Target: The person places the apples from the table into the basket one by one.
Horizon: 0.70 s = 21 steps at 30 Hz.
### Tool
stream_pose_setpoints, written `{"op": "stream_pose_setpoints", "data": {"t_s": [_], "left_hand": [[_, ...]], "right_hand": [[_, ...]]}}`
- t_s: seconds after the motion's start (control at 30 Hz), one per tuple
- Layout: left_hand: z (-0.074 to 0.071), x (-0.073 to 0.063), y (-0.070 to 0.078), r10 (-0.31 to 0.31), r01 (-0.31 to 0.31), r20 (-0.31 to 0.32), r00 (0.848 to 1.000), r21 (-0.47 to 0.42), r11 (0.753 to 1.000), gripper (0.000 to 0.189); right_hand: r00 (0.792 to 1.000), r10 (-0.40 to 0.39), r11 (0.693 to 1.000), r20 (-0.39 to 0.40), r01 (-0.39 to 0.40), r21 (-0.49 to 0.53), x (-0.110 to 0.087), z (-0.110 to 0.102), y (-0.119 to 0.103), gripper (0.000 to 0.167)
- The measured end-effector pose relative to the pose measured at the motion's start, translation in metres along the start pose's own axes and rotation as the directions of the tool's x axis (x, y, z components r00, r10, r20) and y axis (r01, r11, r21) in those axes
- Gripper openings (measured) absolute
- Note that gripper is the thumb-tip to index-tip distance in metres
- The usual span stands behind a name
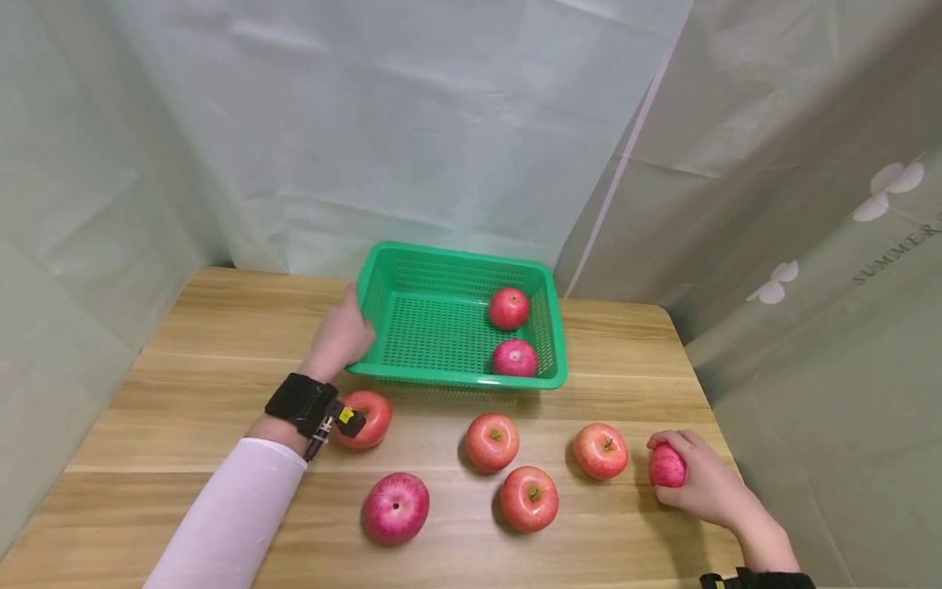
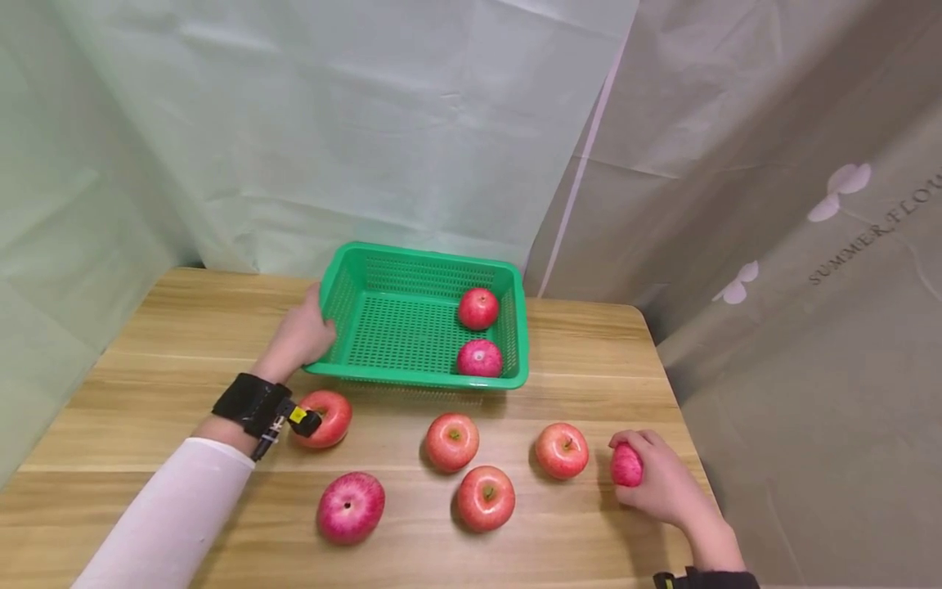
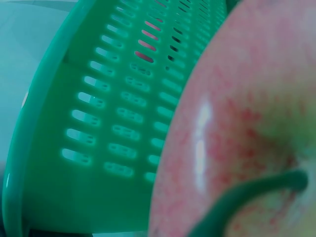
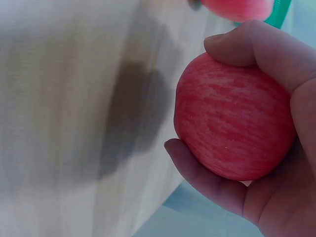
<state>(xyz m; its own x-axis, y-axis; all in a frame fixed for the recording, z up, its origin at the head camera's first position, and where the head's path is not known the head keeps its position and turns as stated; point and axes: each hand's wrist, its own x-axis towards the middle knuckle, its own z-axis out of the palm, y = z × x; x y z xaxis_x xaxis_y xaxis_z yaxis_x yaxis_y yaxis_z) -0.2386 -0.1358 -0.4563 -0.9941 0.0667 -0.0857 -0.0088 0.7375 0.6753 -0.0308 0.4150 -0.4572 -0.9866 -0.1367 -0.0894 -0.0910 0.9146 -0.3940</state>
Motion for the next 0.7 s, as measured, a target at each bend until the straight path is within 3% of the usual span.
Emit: {"op": "stream_pose_setpoints", "data": {"t_s": [0.4,0.7], "left_hand": [[0.0,-0.001,0.0,0.014,-0.014,-0.015,1.0,-0.003,1.0,0.079],[0.0,-0.001,0.0,-0.004,0.004,-0.002,1.0,0.009,1.0,0.081]], "right_hand": [[0.999,-0.029,0.999,-0.033,0.028,-0.022,0.012,-0.021,-0.011,0.06],[0.985,-0.134,0.989,-0.108,0.126,-0.081,0.033,-0.037,-0.021,0.058]]}}
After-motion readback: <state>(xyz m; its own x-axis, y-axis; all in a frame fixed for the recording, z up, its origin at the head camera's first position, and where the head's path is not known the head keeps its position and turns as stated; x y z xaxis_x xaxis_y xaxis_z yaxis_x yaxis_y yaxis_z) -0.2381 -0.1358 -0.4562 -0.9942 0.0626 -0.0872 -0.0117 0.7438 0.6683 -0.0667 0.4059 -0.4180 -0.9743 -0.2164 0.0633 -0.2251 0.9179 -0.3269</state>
